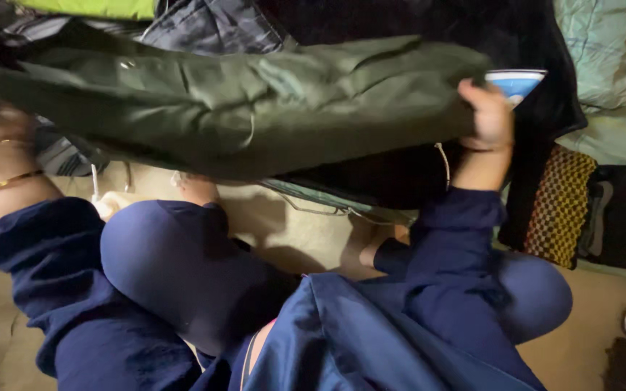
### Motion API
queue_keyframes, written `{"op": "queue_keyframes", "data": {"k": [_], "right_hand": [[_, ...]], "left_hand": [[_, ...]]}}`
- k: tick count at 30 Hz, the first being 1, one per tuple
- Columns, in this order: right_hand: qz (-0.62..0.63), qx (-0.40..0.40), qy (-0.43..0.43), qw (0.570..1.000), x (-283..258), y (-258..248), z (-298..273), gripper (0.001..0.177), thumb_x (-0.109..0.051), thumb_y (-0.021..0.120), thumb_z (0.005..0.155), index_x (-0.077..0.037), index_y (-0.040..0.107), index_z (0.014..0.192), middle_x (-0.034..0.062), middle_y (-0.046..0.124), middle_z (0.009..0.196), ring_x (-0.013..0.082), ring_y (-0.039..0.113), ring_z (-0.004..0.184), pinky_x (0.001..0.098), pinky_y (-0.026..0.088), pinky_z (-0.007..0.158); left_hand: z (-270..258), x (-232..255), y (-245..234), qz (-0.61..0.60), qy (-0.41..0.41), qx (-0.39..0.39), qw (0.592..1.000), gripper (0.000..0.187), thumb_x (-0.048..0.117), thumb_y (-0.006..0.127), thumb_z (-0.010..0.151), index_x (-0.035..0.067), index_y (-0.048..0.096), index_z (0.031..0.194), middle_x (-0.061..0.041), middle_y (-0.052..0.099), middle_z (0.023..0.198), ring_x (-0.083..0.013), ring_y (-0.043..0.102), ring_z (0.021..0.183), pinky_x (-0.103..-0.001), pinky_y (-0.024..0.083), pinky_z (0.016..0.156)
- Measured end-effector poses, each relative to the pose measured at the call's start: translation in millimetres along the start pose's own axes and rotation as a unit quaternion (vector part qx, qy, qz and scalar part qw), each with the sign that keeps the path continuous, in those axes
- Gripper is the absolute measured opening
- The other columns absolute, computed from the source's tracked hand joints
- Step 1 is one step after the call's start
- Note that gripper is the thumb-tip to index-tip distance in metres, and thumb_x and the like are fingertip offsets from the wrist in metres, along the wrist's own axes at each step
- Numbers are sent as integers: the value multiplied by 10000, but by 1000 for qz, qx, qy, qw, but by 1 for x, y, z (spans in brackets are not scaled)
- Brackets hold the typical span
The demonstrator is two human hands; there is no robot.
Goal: The person irons a black jacket laid on a bed, smoothing the fabric with one hand while using an iron with the other. They then flip the jacket to iron the green inner lining, continuing to press the fabric until the end of the clip.
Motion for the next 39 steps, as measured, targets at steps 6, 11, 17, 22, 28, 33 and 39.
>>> {"op": "queue_keyframes", "data": {"k": [6, 11, 17, 22, 28, 33, 39], "right_hand": [[-5, -58, -237, 970, -123, -12, -48, 363, -161, 570, 1065, 11, 610, 1382, 132, 672, 1358, 279, 642, 1212, 410, 496, 1120], [-101, 27, -293, 950, -189, -42, -57, 339, -192, 606, 1039, 16, 620, 1307, 126, 656, 1263, 268, 614, 1115, 411, 474, 1026], [-185, 132, -257, 939, -211, -61, -5, 326, -229, 650, 1008, 22, 631, 1216, 118, 637, 1149, 256, 580, 999, 411, 449, 913], [-208, 165, -220, 939, -205, -60, 4, 330, -259, 686, 982, 27, 640, 1141, 112, 622, 1054, 245, 552, 902, 412, 427, 818], [-223, 176, -212, 935, -217, -58, 38, 352, -296, 730, 951, 33, 651, 1050, 105, 603, 939, 233, 519, 786, 412, 402, 705], [-241, 167, -179, 939, -177, -60, 30, 382, -327, 766, 924, 37, 660, 975, 99, 587, 844, 222, 491, 689, 412, 380, 611], [-348, 141, 12, 927, -96, -70, -1, 429, -363, 810, 893, 43, 672, 884, 91, 568, 730, 210, 458, 573, 413, 355, 497]], "left_hand": [[-13, -43, 2, 175, -111, 33, 978, 193, 136, 569, 1131, 49, 631, 1291, -69, 673, 1200, -244, 658, 1095, -396, 574, 1010], [-5, -101, 0, 322, -222, 38, 920, 197, 155, 570, 1119, 83, 644, 1286, -58, 685, 1197, -241, 668, 1097, -391, 576, 992], [-4, -140, -7, 446, -268, 31, 853, 204, 179, 571, 1104, 124, 660, 1279, -43, 700, 1193, -238, 679, 1100, -384, 577, 969], [25, -124, -13, 511, -248, 42, 822, 212, 199, 572, 1092, 158, 673, 1274, -32, 712, 1190, -234, 689, 1102, -379, 579, 951], [84, -69, -9, 509, -159, 82, 842, 224, 223, 573, 1078, 198, 689, 1268, -18, 727, 1186, -231, 701, 1104, -372, 580, 929], [87, -32, -17, 472, -86, 116, 869, 235, 242, 574, 1066, 232, 703, 1263, -6, 739, 1183, -228, 710, 1106, -367, 582, 911], [95, -51, -22, 528, -69, 77, 843, 250, 266, 575, 1051, 273, 718, 1256, 8, 753, 1179, -224, 722, 1109, -361, 583, 889]]}}
Point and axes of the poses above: each hand's wrist, its own z-axis towards the middle knuckle, its own y-axis out of the palm, x = y × z, the point moved 7 cm from there along z, towards the middle knuckle
